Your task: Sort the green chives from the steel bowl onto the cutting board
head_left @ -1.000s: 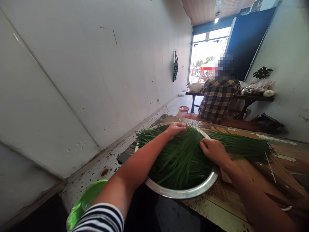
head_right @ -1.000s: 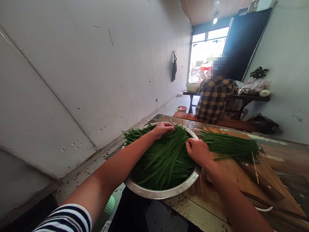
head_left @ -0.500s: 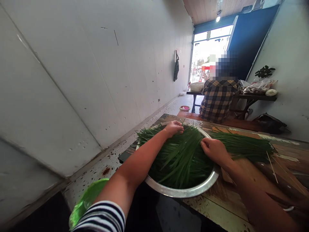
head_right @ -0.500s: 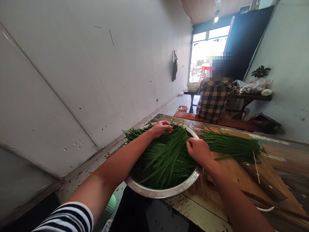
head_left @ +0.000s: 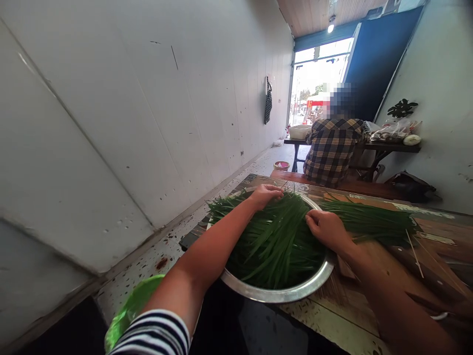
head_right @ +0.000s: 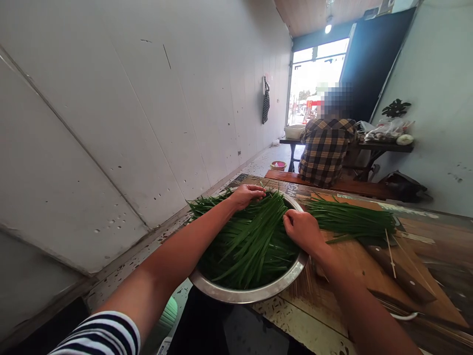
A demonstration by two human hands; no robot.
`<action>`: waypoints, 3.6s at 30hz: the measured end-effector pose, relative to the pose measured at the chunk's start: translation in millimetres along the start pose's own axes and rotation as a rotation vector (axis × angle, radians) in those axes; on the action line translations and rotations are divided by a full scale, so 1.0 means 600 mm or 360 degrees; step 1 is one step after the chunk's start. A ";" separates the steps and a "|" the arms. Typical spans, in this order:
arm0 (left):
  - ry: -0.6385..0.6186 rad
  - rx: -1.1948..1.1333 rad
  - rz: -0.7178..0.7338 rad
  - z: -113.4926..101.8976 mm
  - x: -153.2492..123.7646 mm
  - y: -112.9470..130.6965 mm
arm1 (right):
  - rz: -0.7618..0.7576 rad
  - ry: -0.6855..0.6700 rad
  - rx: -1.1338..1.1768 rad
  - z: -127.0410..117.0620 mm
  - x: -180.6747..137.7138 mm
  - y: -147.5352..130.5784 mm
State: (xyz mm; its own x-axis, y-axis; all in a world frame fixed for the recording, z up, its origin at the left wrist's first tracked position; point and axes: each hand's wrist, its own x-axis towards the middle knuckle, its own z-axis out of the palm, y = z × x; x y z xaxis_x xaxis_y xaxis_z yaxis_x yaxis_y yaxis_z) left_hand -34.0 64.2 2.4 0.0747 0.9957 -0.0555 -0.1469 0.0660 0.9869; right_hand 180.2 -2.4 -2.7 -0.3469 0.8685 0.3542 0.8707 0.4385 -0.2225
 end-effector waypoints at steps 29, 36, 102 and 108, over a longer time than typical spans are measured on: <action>0.0134 0.0567 0.0388 0.017 0.006 -0.023 | -0.0018 -0.0010 -0.0014 -0.001 -0.002 -0.002; 0.0054 0.0790 0.0494 0.012 0.008 -0.026 | 0.0004 -0.0028 -0.0012 -0.003 -0.002 -0.003; -0.0355 0.1117 0.0312 0.005 -0.038 0.043 | -0.0116 0.0290 0.0037 0.005 0.000 0.004; -0.0681 0.0559 0.0024 0.025 -0.059 0.046 | -0.0264 0.0596 0.0281 0.005 0.000 0.017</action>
State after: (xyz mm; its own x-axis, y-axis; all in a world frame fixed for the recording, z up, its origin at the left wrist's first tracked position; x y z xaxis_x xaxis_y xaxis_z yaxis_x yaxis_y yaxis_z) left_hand -26.1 29.6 34.0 0.4801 0.8760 -0.0468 0.1815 -0.0470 0.9823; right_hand 187.9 2.7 -7.5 -0.2984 0.6535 0.6957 0.7298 0.6259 -0.2750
